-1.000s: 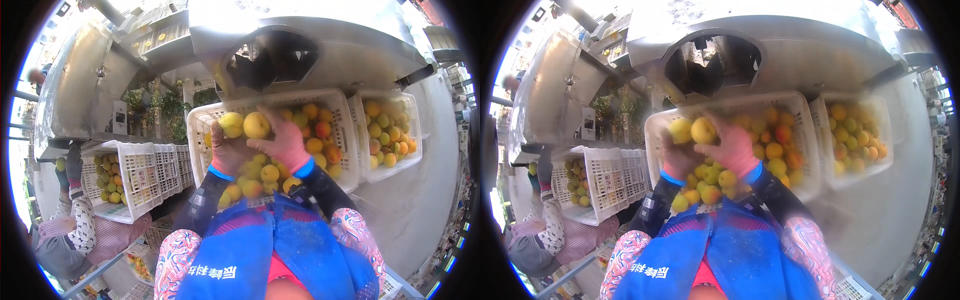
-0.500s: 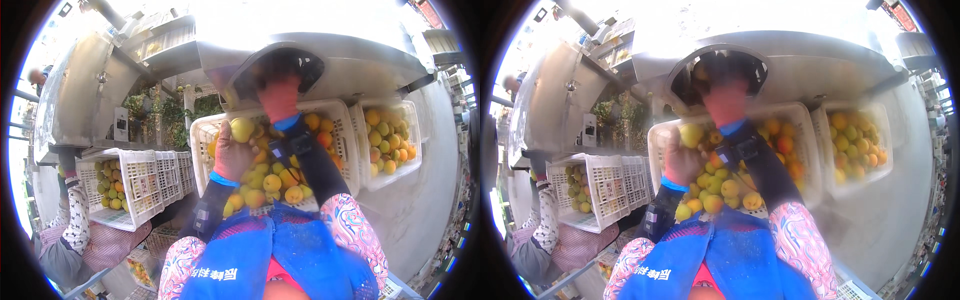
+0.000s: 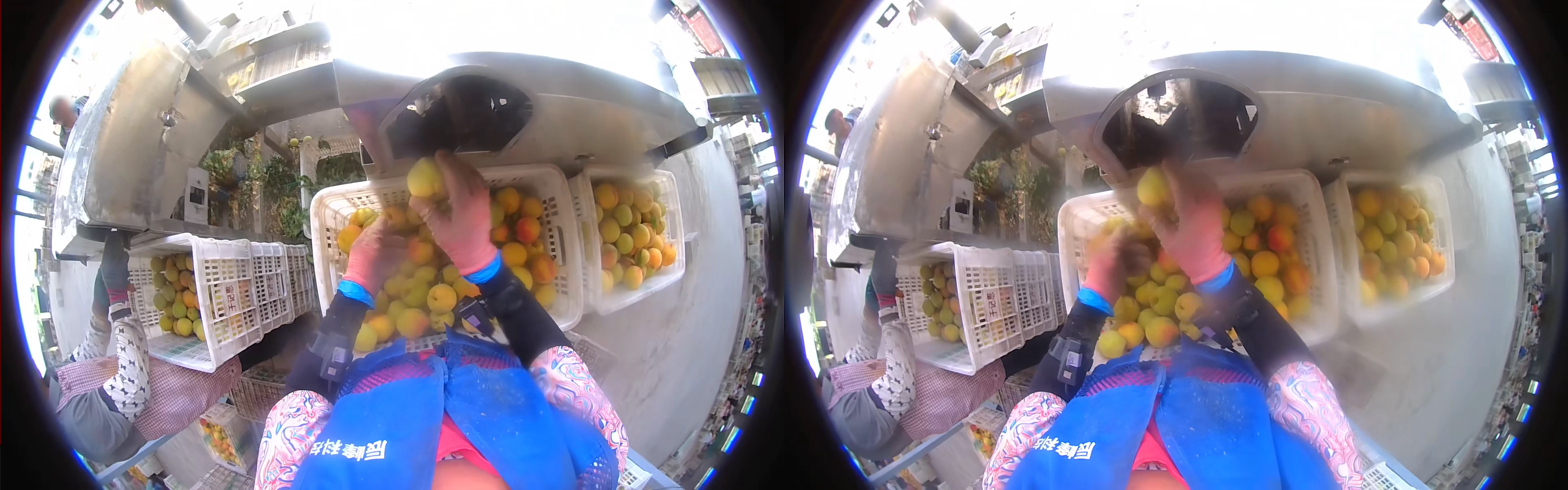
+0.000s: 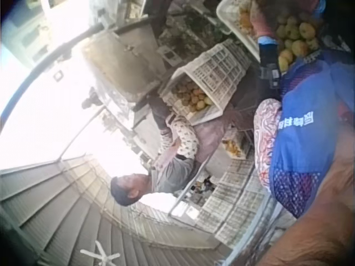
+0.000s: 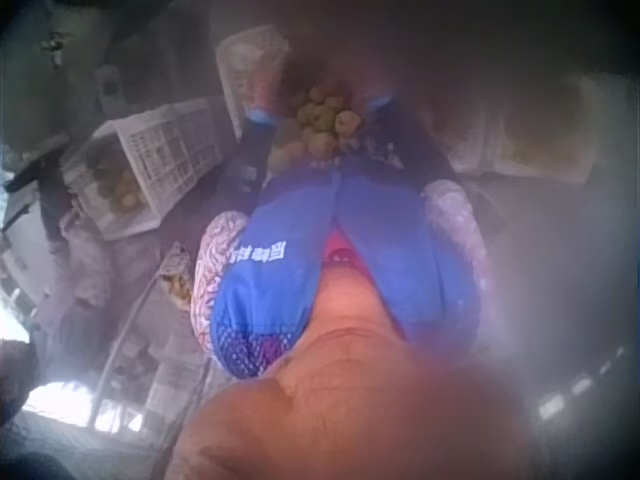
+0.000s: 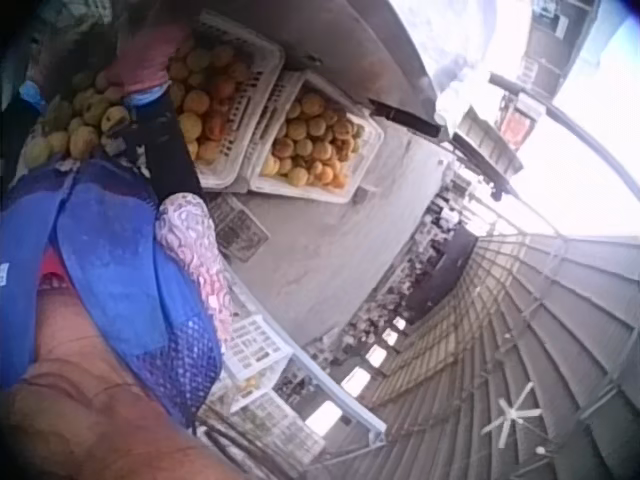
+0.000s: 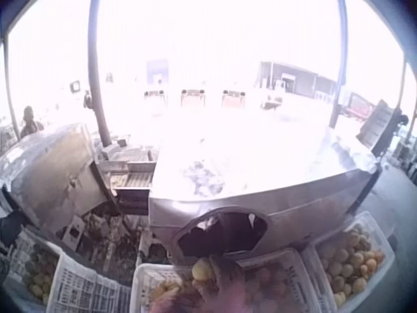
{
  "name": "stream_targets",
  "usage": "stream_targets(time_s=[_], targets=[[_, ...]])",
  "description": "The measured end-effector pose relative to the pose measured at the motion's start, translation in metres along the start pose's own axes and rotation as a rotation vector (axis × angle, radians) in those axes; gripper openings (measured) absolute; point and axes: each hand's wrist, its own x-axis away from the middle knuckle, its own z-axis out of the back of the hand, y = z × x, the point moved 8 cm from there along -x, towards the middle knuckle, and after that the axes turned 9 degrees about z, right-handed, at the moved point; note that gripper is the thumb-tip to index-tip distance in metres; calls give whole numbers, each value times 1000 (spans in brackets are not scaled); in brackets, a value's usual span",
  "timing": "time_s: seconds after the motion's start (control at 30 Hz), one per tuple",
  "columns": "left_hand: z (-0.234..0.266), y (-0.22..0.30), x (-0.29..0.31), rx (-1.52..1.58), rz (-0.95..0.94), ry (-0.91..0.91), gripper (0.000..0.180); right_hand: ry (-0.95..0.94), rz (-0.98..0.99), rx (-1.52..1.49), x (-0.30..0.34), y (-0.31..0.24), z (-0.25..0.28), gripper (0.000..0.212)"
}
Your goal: Manually picking fruit from a bin and placing them into a sorting machine intake.
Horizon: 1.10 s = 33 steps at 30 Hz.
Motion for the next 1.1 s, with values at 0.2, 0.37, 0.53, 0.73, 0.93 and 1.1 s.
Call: stream_targets(time_s=[0.2,0.37,0.53,0.73,0.93,1.1], targets=[[-53,-18,-17,-1617,-167,345,47,-207,-72,336,-46,81,-32,51],[-32,-70,-66,-1838,-92,533,98,236,46,126,-40,29,24,39],[-24,-41,-81,-1652,-16,402,85,-454,-551,-106,106,83,-68,42],[-25,-4,-15,-1244,-16,603,83,-784,-704,211,167,131,-128,42],[2,-8,-1,-236,-214,248,63,-1017,-507,67,150,139,-142,45],[-15,-15,17,428,-19,-176,75,-894,-603,-66,117,73,-94,87]])
